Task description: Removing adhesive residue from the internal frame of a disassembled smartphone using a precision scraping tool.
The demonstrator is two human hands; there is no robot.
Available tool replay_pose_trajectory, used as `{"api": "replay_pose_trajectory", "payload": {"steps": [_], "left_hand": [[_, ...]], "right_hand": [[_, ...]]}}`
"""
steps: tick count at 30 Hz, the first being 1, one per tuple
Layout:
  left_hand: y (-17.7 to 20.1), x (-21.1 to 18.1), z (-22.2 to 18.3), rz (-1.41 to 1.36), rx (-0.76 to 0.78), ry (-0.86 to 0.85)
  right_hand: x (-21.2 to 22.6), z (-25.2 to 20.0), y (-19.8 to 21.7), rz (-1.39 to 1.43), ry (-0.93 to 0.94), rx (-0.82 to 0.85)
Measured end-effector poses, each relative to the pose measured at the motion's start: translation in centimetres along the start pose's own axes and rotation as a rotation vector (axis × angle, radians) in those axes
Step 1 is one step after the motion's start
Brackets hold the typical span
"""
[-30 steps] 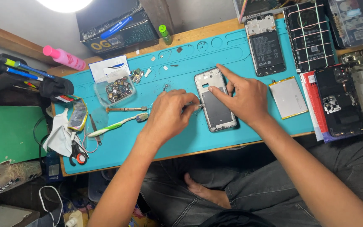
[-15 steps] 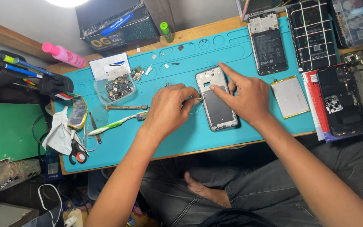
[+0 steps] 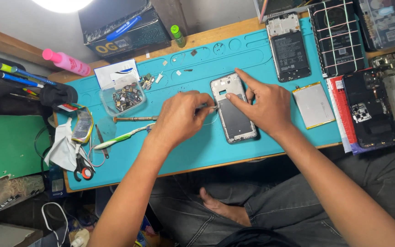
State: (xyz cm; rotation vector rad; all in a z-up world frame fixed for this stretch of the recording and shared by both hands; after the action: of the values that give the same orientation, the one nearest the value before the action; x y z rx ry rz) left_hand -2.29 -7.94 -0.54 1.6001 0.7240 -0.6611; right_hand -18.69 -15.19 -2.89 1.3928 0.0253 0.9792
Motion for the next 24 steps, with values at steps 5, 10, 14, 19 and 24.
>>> {"api": "replay_pose_trajectory", "payload": {"steps": [5,10,14,19,24], "left_hand": [[-1.1,-0.5,-1.1,-0.009,0.051,0.039],[-1.8,-0.3,-1.7,0.014,0.027,0.066],[-1.7,-0.6,-2.1,0.001,0.017,0.074],[-2.0,-0.2,-2.3,-0.015,0.002,0.074],[-2.3,-1.1,-2.5,-0.026,0.06,0.08]], "right_hand": [[0.1,-0.2,0.1,-0.009,0.004,-0.006],[0.0,-0.2,0.2,-0.014,-0.006,-0.009],[0.0,-0.3,0.2,-0.017,-0.001,-0.005],[0.0,-0.4,0.1,-0.012,0.002,-0.008],[-0.2,-0.3,0.3,-0.011,-0.006,-0.021]]}}
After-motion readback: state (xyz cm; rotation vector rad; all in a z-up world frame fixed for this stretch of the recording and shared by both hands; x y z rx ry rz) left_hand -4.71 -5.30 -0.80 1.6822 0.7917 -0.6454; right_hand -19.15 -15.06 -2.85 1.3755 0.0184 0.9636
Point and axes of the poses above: each hand's wrist, its own z-axis towards the middle knuckle, its own y-axis out of the back of the hand, x = y × z, the point moved 10 cm from there along z, towards the middle knuckle, and after that the axes turned 12 degrees about -z, right-handed, at the moved point
